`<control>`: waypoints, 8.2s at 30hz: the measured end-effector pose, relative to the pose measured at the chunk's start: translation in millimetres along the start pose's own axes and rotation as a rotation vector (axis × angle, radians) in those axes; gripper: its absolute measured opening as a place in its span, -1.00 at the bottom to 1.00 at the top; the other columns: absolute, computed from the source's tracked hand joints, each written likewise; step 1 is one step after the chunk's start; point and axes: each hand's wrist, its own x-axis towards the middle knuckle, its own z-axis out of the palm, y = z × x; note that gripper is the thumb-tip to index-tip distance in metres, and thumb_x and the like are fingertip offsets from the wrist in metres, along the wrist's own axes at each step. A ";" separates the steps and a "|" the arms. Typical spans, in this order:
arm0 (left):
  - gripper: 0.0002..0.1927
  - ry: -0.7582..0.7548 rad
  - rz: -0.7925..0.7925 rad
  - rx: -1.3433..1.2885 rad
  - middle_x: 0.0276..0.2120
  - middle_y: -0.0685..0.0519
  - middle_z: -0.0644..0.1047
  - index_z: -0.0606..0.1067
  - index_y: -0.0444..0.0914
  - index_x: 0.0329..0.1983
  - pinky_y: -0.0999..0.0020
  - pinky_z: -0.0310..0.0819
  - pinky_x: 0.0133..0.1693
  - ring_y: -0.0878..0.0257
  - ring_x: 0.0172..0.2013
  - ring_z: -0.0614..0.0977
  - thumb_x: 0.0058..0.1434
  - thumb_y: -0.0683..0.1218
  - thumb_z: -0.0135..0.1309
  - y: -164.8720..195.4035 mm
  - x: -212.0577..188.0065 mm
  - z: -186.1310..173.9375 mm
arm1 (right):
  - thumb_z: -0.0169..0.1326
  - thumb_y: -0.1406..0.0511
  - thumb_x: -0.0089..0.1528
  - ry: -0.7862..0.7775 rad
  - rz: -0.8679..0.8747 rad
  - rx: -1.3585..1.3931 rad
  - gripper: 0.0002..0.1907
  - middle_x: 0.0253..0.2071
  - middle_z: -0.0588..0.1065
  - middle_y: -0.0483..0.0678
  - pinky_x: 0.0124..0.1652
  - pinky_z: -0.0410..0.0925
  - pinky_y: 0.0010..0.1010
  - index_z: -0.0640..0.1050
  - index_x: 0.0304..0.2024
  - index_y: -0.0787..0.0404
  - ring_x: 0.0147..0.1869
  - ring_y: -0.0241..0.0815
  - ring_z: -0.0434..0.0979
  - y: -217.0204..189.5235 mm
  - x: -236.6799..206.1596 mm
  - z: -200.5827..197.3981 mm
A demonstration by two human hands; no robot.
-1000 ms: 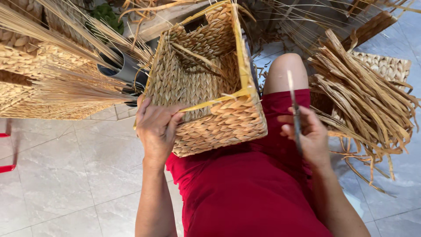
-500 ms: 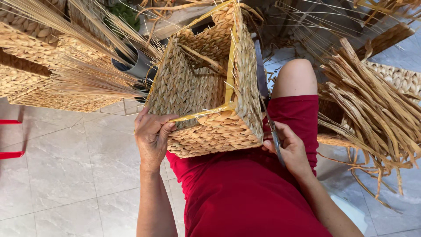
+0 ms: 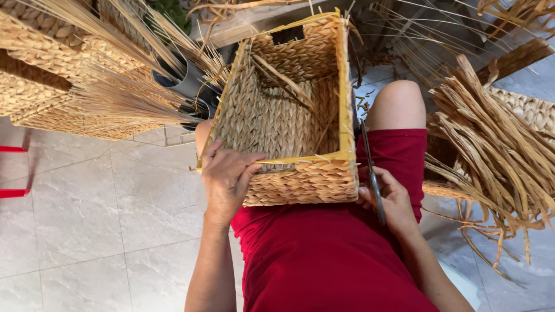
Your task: The person sits on the floor with a woven water hyacinth basket on their lap and weaves thin plant strips into the rim, tucking and pressing the ends into the weave. They then use scissors to trim the protruding strip ends along the basket rim.
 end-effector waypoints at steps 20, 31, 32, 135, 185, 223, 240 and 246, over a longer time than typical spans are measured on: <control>-0.40 -0.032 0.112 -0.122 -0.02 -0.13 0.62 0.51 -0.35 0.14 -0.07 0.35 0.28 -0.01 0.04 0.64 0.25 0.19 0.24 119.6 47.9 40.3 | 0.16 0.35 0.22 -0.004 0.127 -0.063 -0.51 -0.33 0.57 -0.06 -0.40 0.39 -0.48 0.43 0.21 0.22 -0.38 -0.28 0.55 -3.4 -1.0 -1.8; -0.61 -0.128 0.021 -0.023 -0.45 -0.05 0.54 0.40 -0.26 -0.25 0.13 0.46 -0.39 0.02 -0.46 0.61 0.19 0.08 0.30 126.7 52.4 98.6 | 0.19 0.33 0.20 -0.080 0.056 0.027 -0.48 -0.30 0.57 -0.12 -0.31 0.50 -0.48 0.42 0.22 0.23 -0.32 -0.32 0.61 -8.6 -1.8 1.0; -0.63 -0.117 0.020 -0.040 -0.45 -0.05 0.54 0.40 -0.25 -0.27 0.12 0.46 -0.41 0.01 -0.47 0.61 0.22 0.07 0.29 125.1 53.2 95.3 | 0.19 0.34 0.19 -0.040 0.076 0.057 -0.45 -0.29 0.60 -0.11 -0.32 0.49 -0.48 0.41 0.24 0.21 -0.34 -0.33 0.59 -10.6 -2.4 -1.6; -0.79 0.083 -0.030 -0.214 -0.10 0.02 0.62 0.61 -0.22 -0.02 0.22 0.53 0.02 0.07 -0.05 0.62 0.29 -0.27 0.19 -35.0 46.0 96.4 | 0.27 0.33 0.26 0.931 -0.256 -0.978 -0.59 0.09 0.42 0.19 0.09 0.39 -0.14 0.48 0.08 0.37 0.09 0.09 0.51 -58.2 9.8 -149.9; -0.96 -0.108 -0.401 -0.614 -0.32 0.19 0.58 0.57 -0.16 -0.22 0.50 0.60 -0.28 0.47 -0.35 0.59 0.35 -0.11 0.18 -56.9 113.2 130.8 | 0.38 0.24 0.08 -0.072 -0.785 -1.366 -0.30 -0.32 0.47 -0.06 -0.34 0.43 -0.20 0.52 0.30 0.02 -0.35 -0.01 0.55 -126.0 84.9 27.7; -0.94 -0.206 -0.376 -0.829 -0.29 0.19 0.57 0.63 -0.23 -0.20 0.54 0.59 -0.20 0.51 -0.31 0.58 0.29 -0.15 0.24 -59.0 96.9 130.1 | 0.39 0.20 0.03 -0.104 -0.779 -1.400 -0.28 -0.36 0.44 -0.09 -0.40 0.40 -0.23 0.53 0.27 0.01 -0.42 -0.05 0.51 -116.7 70.3 22.7; -0.91 -0.207 0.065 -0.190 -0.32 -0.04 0.48 0.56 -0.23 -0.29 0.10 0.49 -0.24 0.04 -0.21 0.58 0.20 -0.15 0.24 -16.7 129.2 160.5 | 0.37 0.18 0.12 0.170 -0.566 -1.402 -0.36 -0.33 0.42 -0.10 -0.31 0.37 -0.20 0.56 0.27 -0.11 -0.30 -0.05 0.51 -119.3 51.0 -37.0; -0.92 -0.320 -0.068 -0.404 -0.34 0.02 0.51 0.55 -0.25 -0.25 0.20 0.47 -0.25 0.14 -0.34 0.57 0.25 -0.16 0.21 -31.3 134.4 153.9 | 0.38 0.18 0.07 0.152 -0.684 -1.454 -0.36 -0.27 0.46 -0.09 -0.29 0.39 -0.19 0.57 0.23 -0.13 -0.32 -0.02 0.51 -124.9 63.0 -23.0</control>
